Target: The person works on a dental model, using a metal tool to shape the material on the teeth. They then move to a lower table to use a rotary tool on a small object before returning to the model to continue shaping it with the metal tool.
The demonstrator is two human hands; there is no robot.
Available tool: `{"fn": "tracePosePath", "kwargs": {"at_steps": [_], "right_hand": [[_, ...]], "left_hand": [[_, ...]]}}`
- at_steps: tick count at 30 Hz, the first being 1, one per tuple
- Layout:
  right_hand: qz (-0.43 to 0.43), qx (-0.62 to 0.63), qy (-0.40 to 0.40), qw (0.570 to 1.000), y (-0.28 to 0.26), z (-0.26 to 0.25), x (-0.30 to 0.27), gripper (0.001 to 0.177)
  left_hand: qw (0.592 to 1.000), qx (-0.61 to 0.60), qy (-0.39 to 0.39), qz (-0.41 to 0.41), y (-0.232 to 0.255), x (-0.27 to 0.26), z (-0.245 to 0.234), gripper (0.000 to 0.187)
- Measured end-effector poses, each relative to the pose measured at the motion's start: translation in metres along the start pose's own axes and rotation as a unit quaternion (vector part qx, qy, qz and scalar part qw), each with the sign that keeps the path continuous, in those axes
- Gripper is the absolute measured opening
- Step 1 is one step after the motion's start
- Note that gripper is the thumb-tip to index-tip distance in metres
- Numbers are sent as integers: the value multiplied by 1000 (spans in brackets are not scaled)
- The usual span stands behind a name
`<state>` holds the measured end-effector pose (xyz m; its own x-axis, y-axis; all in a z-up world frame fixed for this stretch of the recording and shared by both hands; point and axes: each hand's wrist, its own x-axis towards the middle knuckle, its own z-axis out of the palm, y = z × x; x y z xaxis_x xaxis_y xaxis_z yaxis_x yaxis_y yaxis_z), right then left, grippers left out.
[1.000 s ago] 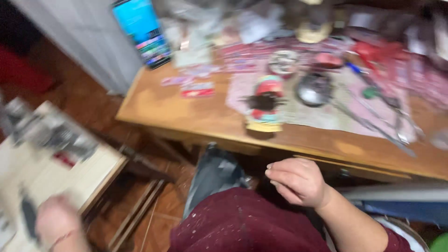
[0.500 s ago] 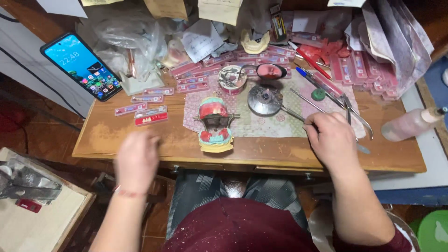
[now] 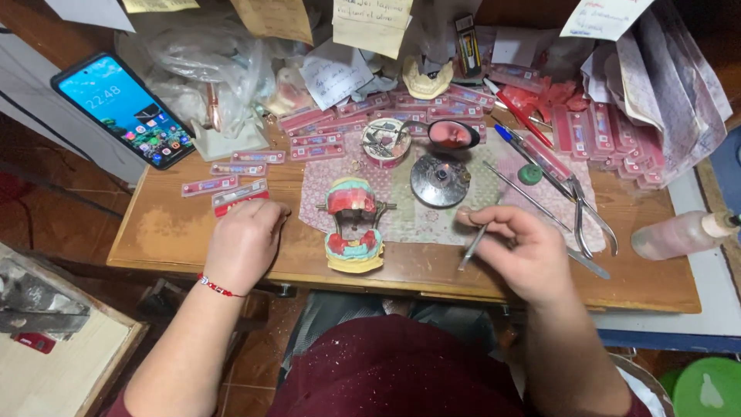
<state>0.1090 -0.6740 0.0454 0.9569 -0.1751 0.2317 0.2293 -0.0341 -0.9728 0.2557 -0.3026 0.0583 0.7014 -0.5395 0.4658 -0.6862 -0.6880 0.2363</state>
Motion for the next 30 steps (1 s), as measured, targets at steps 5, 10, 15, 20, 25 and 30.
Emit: {"fn": "tracePosePath", "kwargs": {"at_steps": [5, 10, 15, 20, 25, 30], "right_hand": [[-4, 108, 146, 983, 19, 19, 22, 25], [25, 183, 204, 961, 16, 19, 33, 27], [23, 217, 188, 957, 17, 21, 31, 35], [28, 210, 187, 959, 16, 24, 30, 37], [32, 199, 178, 963, 12, 25, 32, 38], [42, 190, 174, 965, 14, 25, 34, 39]], "left_hand": [[1000, 2, 21, 23, 10, 6, -16, 10], [997, -9, 66, 32, 21, 9, -18, 10], [909, -412, 54, -33, 51, 28, -5, 58], [853, -510, -79, -80, 56, 48, 18, 67], [844, -511, -123, -111, 50, 52, 29, 56], [852, -505, -102, -94, 46, 53, 35, 48]]}}
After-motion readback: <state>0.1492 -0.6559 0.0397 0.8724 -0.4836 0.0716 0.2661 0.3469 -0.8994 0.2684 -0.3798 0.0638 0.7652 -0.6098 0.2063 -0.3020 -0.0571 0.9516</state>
